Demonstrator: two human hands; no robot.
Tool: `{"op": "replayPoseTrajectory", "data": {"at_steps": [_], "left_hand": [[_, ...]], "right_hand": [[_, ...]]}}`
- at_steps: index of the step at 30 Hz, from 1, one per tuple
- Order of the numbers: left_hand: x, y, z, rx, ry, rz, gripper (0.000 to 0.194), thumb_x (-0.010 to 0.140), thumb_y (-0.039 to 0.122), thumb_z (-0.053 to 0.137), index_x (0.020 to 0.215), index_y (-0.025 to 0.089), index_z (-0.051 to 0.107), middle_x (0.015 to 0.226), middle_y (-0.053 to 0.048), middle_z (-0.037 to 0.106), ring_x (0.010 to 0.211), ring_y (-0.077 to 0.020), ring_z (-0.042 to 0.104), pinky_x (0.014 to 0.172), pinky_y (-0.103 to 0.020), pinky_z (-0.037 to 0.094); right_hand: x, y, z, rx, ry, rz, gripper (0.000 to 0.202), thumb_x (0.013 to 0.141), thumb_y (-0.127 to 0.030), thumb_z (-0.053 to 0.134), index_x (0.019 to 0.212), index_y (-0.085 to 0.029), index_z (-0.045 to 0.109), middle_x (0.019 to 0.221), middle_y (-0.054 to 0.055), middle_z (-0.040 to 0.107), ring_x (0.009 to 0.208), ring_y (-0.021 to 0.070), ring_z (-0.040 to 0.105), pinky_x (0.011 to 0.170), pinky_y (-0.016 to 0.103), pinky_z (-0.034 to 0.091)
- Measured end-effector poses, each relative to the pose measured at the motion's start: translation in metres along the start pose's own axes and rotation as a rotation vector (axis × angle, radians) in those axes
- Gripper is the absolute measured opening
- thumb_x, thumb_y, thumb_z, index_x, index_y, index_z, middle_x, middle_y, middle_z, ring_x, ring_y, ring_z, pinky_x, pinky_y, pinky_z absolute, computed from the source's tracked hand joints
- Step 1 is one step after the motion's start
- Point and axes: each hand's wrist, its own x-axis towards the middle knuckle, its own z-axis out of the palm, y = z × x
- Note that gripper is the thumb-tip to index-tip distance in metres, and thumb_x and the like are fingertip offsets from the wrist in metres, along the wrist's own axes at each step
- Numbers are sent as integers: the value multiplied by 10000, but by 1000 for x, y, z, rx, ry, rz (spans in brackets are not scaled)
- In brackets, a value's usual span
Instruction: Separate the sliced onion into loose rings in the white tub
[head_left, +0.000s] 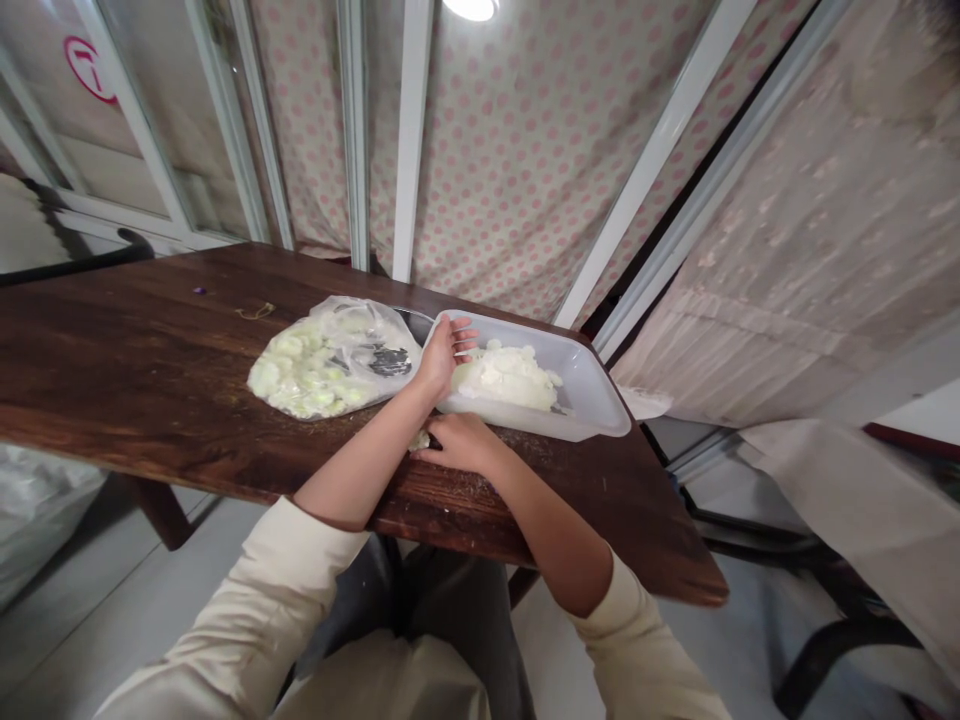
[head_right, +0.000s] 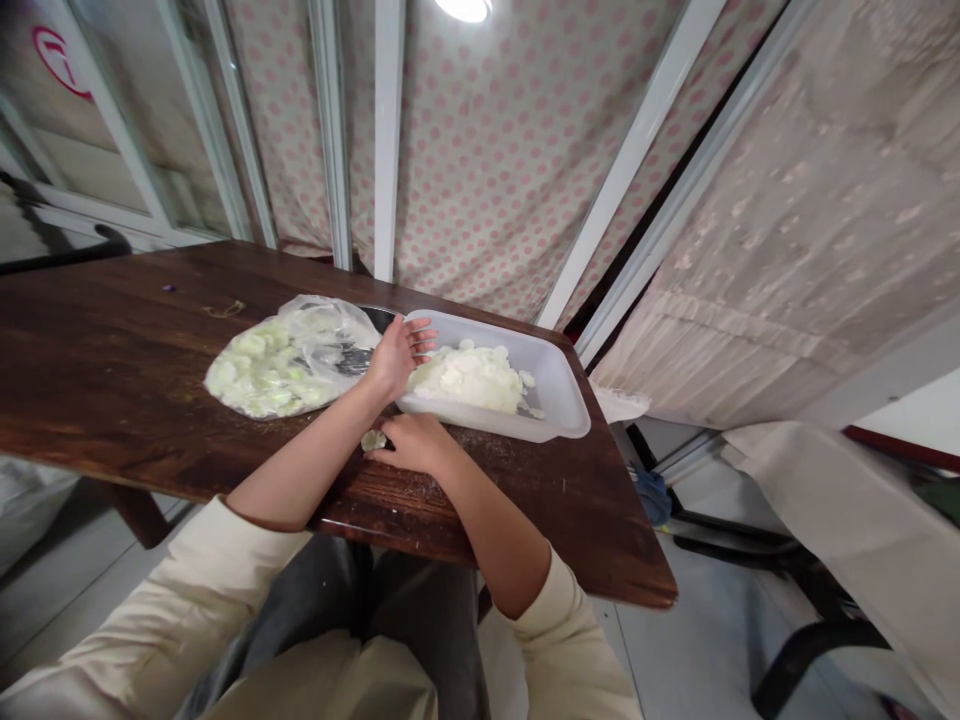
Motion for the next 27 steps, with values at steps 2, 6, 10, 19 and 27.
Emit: {"op": "replayPoseTrajectory", "data": {"at_steps": [2, 6, 10, 19, 27], "left_hand": [[0, 0, 0, -11, -2, -6, 439, 825, 541, 342, 903, 162, 550, 838, -59, 611, 673, -108, 549, 562, -212, 391], [1, 3, 0, -56, 0, -32, 415, 842, 496, 335, 877, 149, 559, 790, -51, 608, 627, -98, 541, 546, -214, 390], [2, 5, -2, -94, -28, -60, 439, 848, 497, 302, 864, 144, 561, 757, -50, 600, 600, -96, 537, 540, -214, 391], [9, 7, -9, -114, -74, -103, 524, 835, 558, 245, 851, 147, 570, 693, -55, 592, 554, -111, 532, 519, -226, 392], [1, -1, -4, 198, -334, 29, 422, 769, 521, 466, 874, 134, 597, 720, -45, 598, 625, -113, 532, 584, -221, 388]], "right_hand": [[0, -1, 0, 3, 11, -1, 390, 791, -472, 501, 1005, -153, 568, 897, 115, 665, 756, 241, 625, 626, 284, 399], [-4, -1, -5, 54, 71, -8, 365, 747, -426, 562, 973, -139, 567, 805, 90, 656, 675, 205, 601, 578, 261, 374], [-8, 4, -13, 280, 138, 16, 240, 745, -323, 568, 920, -158, 566, 647, 0, 592, 554, 122, 530, 520, 211, 339], [-13, 5, -23, 779, 351, 43, 233, 715, -339, 599, 887, -182, 586, 658, -21, 601, 564, 97, 545, 554, 220, 422], [-27, 38, -52, 1045, 786, 188, 283, 784, -468, 497, 701, -199, 488, 509, -46, 547, 425, 80, 498, 460, 226, 423]]}}
